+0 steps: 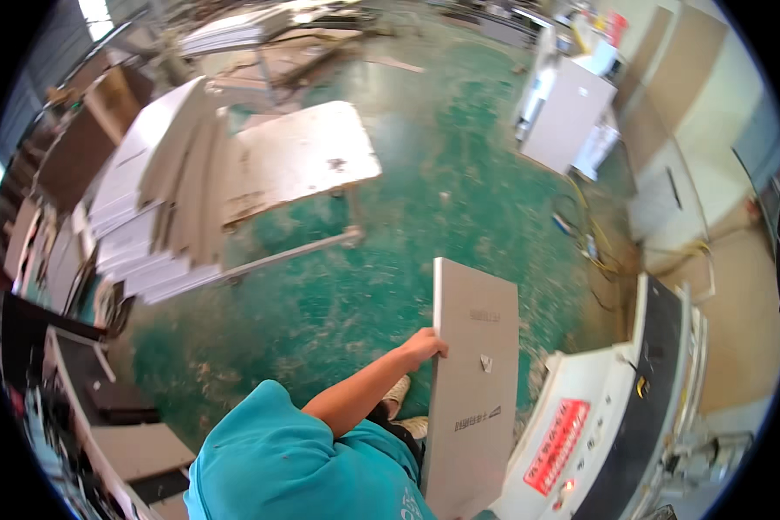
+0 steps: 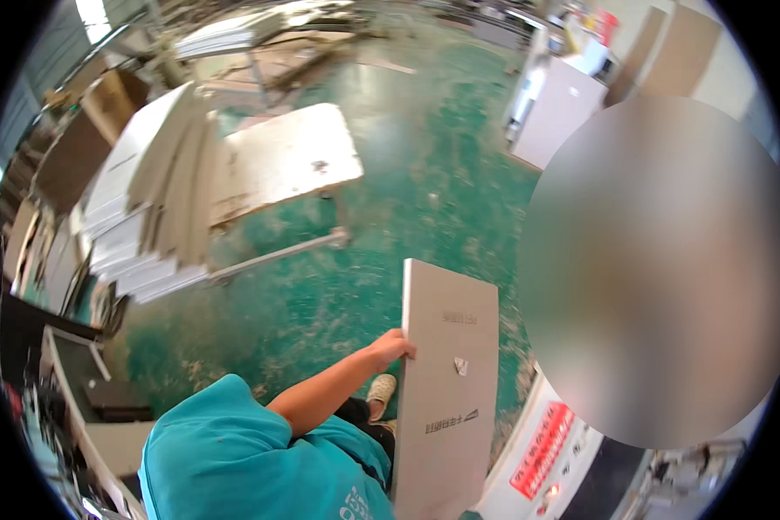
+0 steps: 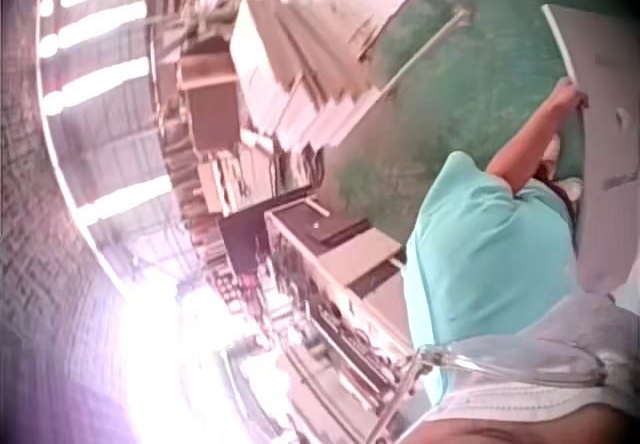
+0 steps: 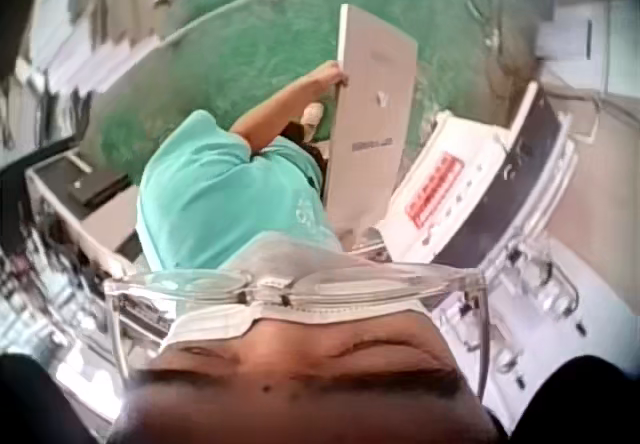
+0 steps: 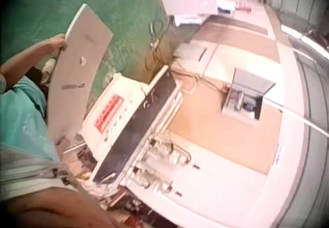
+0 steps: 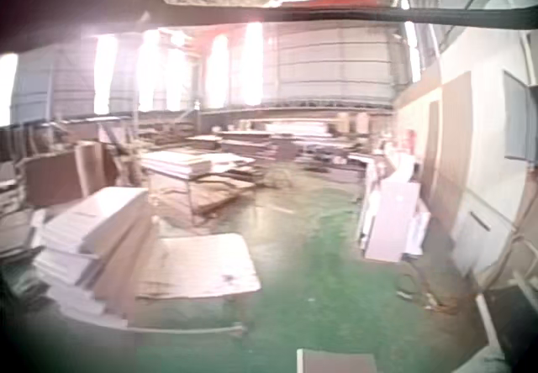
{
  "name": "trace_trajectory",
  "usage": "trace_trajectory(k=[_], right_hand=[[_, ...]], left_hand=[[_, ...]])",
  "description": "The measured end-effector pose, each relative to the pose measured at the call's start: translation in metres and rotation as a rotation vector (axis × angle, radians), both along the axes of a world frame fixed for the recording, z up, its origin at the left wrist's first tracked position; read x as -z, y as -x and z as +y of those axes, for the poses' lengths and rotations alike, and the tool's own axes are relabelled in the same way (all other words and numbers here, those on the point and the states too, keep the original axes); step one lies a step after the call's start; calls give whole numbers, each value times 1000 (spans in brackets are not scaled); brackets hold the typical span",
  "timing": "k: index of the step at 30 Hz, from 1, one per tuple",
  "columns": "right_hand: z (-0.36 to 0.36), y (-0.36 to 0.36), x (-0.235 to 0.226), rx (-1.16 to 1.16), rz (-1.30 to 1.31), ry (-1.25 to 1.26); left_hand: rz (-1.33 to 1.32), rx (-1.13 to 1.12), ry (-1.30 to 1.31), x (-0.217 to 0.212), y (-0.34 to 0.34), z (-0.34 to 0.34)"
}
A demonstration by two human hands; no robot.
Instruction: The person measures and marks wood panels using a tape measure and a marker, then uses a multi-spindle boring machine to drill holes into the panels, handling each panel one at a time and stacking them on a table.
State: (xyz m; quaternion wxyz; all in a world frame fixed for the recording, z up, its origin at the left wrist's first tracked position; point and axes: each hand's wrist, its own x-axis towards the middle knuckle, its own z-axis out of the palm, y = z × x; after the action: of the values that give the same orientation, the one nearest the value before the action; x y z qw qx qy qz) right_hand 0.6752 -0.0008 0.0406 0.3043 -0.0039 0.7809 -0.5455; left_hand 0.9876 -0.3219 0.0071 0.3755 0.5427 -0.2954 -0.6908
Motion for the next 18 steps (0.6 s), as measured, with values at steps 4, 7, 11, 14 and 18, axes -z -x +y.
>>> trace_trajectory(k=[4, 7, 11, 14, 18], right_hand=[[-69, 16, 9, -197, -39, 67], [-123, -11, 5, -314, -42, 117], [-188, -79, -9, -419, -99, 211], [-232, -137, -10, -507, -113, 197], [-279, -201, -5, -601, -145, 190]], left_hand=[[170, -440, -2, -6, -85, 61], [352, -658, -20, -4, -155, 96], [409, -915, 131, 20, -222, 93], [488, -951, 118, 37, -265, 95], [723, -1095, 21, 52, -330, 49]])
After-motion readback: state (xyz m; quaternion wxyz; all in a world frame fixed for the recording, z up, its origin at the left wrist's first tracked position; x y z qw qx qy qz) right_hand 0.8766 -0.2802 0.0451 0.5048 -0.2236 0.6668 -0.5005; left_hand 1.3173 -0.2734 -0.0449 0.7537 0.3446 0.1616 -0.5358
